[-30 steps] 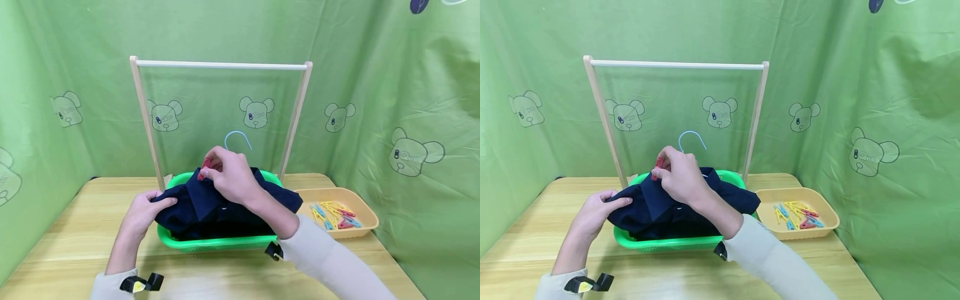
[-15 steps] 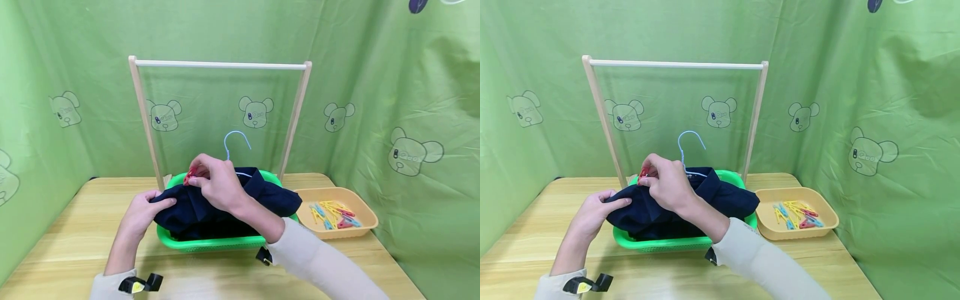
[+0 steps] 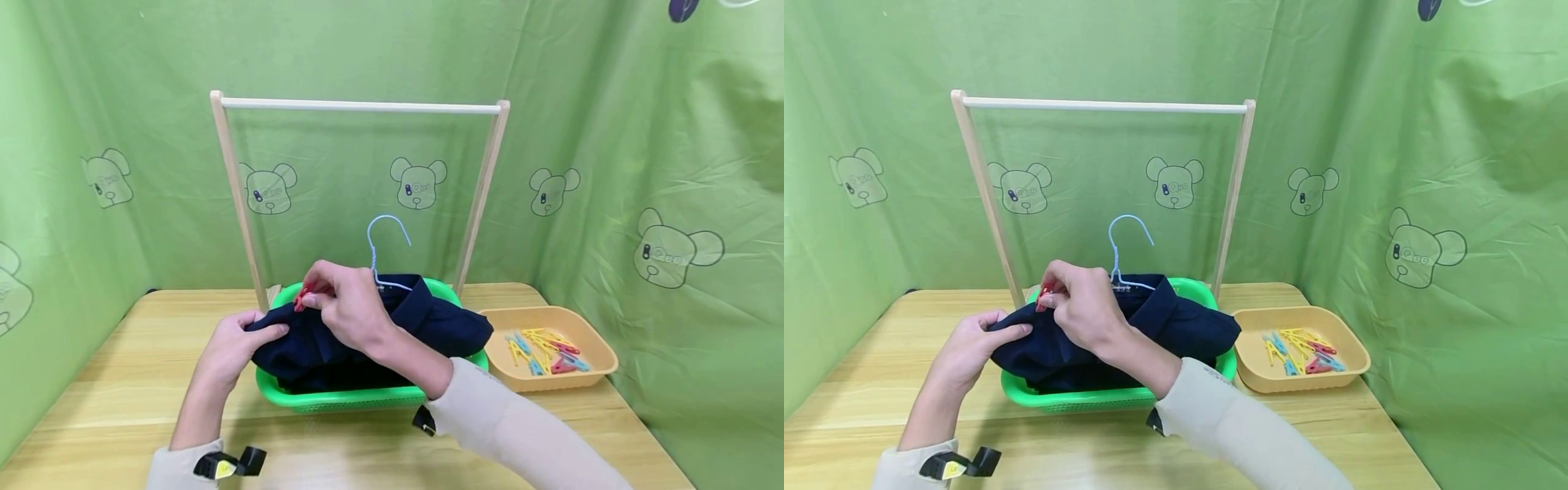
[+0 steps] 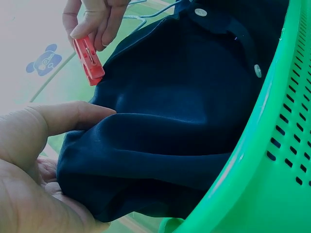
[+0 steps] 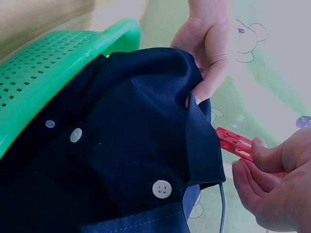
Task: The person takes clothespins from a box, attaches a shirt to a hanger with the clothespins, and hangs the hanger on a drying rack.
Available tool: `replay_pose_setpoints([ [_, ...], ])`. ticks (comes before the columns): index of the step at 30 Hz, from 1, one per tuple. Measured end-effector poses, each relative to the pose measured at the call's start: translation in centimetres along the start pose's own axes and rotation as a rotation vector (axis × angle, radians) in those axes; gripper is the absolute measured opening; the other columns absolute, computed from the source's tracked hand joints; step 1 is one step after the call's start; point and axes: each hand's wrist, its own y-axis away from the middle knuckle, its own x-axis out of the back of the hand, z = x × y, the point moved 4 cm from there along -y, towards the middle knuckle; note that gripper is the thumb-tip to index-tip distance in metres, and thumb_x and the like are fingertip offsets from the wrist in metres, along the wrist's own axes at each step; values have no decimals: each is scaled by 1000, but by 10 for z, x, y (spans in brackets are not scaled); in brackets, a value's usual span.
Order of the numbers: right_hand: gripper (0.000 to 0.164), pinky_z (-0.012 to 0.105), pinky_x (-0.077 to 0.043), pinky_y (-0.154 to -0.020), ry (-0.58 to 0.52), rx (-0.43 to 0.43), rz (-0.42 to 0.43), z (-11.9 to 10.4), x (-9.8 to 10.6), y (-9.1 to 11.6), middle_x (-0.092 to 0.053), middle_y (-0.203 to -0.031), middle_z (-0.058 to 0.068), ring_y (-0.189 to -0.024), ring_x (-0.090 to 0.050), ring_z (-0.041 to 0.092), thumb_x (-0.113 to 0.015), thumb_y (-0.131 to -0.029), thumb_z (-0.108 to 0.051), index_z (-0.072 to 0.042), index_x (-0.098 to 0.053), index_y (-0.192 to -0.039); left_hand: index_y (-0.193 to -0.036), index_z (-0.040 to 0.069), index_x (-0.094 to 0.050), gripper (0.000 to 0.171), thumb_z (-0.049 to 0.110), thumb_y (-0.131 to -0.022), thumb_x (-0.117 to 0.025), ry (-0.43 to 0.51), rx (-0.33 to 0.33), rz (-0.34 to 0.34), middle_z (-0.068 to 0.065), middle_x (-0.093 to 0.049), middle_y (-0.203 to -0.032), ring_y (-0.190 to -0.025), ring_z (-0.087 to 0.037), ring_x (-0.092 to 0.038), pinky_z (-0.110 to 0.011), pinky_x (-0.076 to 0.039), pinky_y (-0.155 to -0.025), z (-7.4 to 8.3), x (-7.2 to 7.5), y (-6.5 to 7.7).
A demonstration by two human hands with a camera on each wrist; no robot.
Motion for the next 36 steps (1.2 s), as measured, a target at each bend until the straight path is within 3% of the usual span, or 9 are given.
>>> replay_pose_setpoints([
  [9, 13, 15, -52, -68, 79, 40, -19, 1, -6, -2, -76, -80, 2, -73, -71, 11, -75, -85, 4, -6, -68, -81, -79, 7, -63, 22, 21, -87, -77, 24, -4, -6, 4, -60, -80, -86, -15, -54, -28, -45, -78, 1, 0, 1],
  [22, 15, 23, -49, -66, 235, 100, -21, 1, -11, -3, -72, -75, -2, -72, -67, 12, -73, -83, 4, -10, -66, -79, -80, 6, -63, 23, 22, -88, -78, 8, -1, -9, 3, -60, -81, -86, -17, -54, -28, -45, -77, 1, 0, 0],
  [36, 14, 26, -49, -66, 264, 97, -39, -1, -13, -4, -71, -75, -2, -72, -65, 13, -72, -85, 3, -9, -67, -80, -79, 5, -64, 22, 21, -88, -77, 10, -8, -12, 3, -61, -81, -87, -16, -54, -29, -45, -79, 2, -1, 1],
])
